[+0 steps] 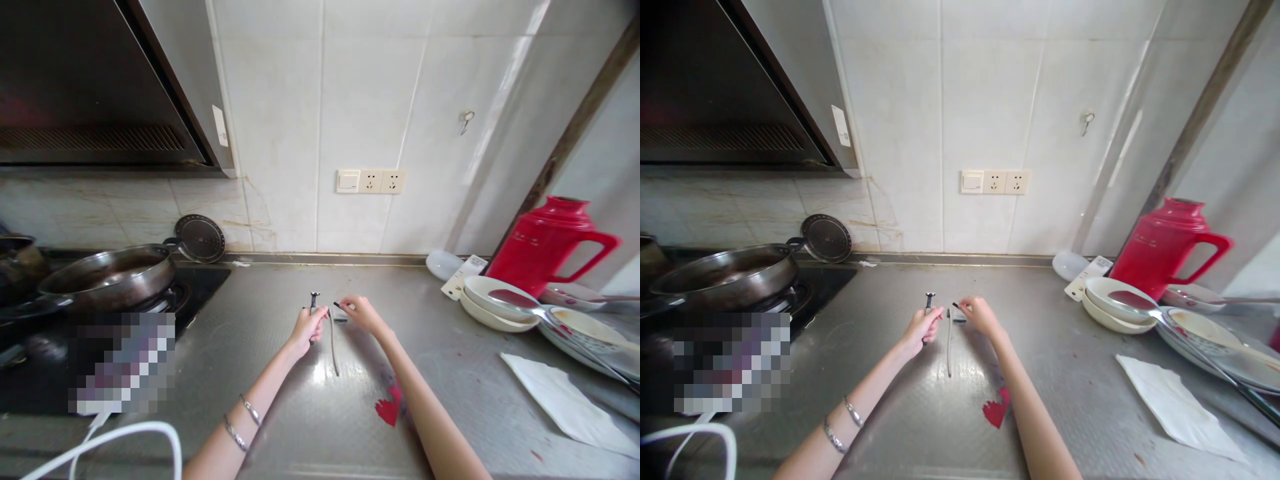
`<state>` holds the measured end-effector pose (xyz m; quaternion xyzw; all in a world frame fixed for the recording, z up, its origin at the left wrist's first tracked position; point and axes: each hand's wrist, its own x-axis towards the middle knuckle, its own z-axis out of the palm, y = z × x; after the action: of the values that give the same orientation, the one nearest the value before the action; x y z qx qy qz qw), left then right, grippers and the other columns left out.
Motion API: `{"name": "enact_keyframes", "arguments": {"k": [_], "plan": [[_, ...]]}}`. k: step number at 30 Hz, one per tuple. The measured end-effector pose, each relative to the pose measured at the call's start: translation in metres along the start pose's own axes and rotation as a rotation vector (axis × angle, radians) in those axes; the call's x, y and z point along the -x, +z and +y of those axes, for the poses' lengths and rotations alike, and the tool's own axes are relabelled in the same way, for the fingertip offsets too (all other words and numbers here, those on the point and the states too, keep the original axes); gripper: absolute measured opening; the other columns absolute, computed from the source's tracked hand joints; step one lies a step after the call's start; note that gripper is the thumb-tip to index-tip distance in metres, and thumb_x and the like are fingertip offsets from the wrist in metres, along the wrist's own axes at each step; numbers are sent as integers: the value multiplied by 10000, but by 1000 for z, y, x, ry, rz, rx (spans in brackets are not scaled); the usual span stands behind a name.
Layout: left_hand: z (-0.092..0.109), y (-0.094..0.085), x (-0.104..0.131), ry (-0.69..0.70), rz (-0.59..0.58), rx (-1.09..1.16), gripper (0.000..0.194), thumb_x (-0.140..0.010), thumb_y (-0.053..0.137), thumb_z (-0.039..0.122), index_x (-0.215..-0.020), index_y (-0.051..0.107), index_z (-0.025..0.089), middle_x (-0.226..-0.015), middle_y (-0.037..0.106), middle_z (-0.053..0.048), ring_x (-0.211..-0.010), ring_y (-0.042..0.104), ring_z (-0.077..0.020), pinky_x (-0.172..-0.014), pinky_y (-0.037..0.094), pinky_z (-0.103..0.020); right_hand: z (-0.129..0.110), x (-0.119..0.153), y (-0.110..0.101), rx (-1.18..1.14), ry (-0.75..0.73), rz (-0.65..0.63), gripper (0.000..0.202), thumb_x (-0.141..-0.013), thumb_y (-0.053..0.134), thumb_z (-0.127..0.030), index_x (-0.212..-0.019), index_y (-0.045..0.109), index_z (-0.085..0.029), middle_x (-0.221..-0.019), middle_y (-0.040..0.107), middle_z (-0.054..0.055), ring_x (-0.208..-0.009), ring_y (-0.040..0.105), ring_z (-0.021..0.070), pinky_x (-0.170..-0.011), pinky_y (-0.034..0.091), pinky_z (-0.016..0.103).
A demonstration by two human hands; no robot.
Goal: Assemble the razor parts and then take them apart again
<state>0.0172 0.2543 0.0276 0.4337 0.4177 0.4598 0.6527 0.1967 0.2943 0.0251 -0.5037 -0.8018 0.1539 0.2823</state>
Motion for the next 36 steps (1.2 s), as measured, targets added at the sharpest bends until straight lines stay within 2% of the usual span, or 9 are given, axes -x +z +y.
{"name": "enact_keyframes", "arguments": {"k": [4,7,13,19,24,30,36], "plan": [[-2,-1,-3,61,96,-38,376,-623,673,453,-823,530,167,-397,242,137,-302,190,-14,-332,102,-157,-14,3,-10,-224,-13,-68,339,-835,439,-362,-768,680,-132,-717,681,36,-687,596,142,-650,423,216],[-3,-1,-3,81,105,-67,417,-620,683,439,-894,554,151,-387,251,135,-301,205,-19,-333,118,-163,-21,4,-9,-334,-10,-97,362,-817,456,-404,-779,678,-121,-689,670,36,-651,588,133,-595,427,208],[-2,-3,-5,105,194,-65,346,-609,697,399,-785,522,160,-388,268,133,-306,214,-15,-329,135,-158,-28,5,-6,-473,14,-149,389,-793,486,-450,-808,670,-108,-715,666,53,-647,589,130,-556,450,203],[-3,-6,-8,126,211,-67,339,-601,706,391,-767,516,165,-383,287,128,-303,228,-18,-325,141,-156,-30,5,-5,-522,49,-158,401,-788,492,-474,-797,670,-115,-695,659,48,-603,581,117,-529,461,200],[-2,-4,-7,87,185,-77,325,-617,691,407,-756,543,154,-364,266,128,-296,211,-18,-326,124,-166,-29,4,-4,-568,42,-155,415,-773,508,-485,-800,690,-112,-689,664,52,-588,579,116,-529,472,211],[0,-4,-7,146,218,-52,346,-614,683,437,-743,536,152,-364,257,130,-297,205,-19,-324,128,-167,-29,5,-11,-692,81,-130,427,-695,603,-426,-962,685,-104,-748,690,72,-638,613,139,-564,500,247],[-4,-8,-10,164,232,-73,357,-633,662,445,-794,529,155,-383,260,126,-310,220,-31,-323,157,-167,-28,2,-6,-723,107,-59,361,-676,615,-366,-915,702,-109,-723,693,68,-624,622,150,-587,521,284]]}}
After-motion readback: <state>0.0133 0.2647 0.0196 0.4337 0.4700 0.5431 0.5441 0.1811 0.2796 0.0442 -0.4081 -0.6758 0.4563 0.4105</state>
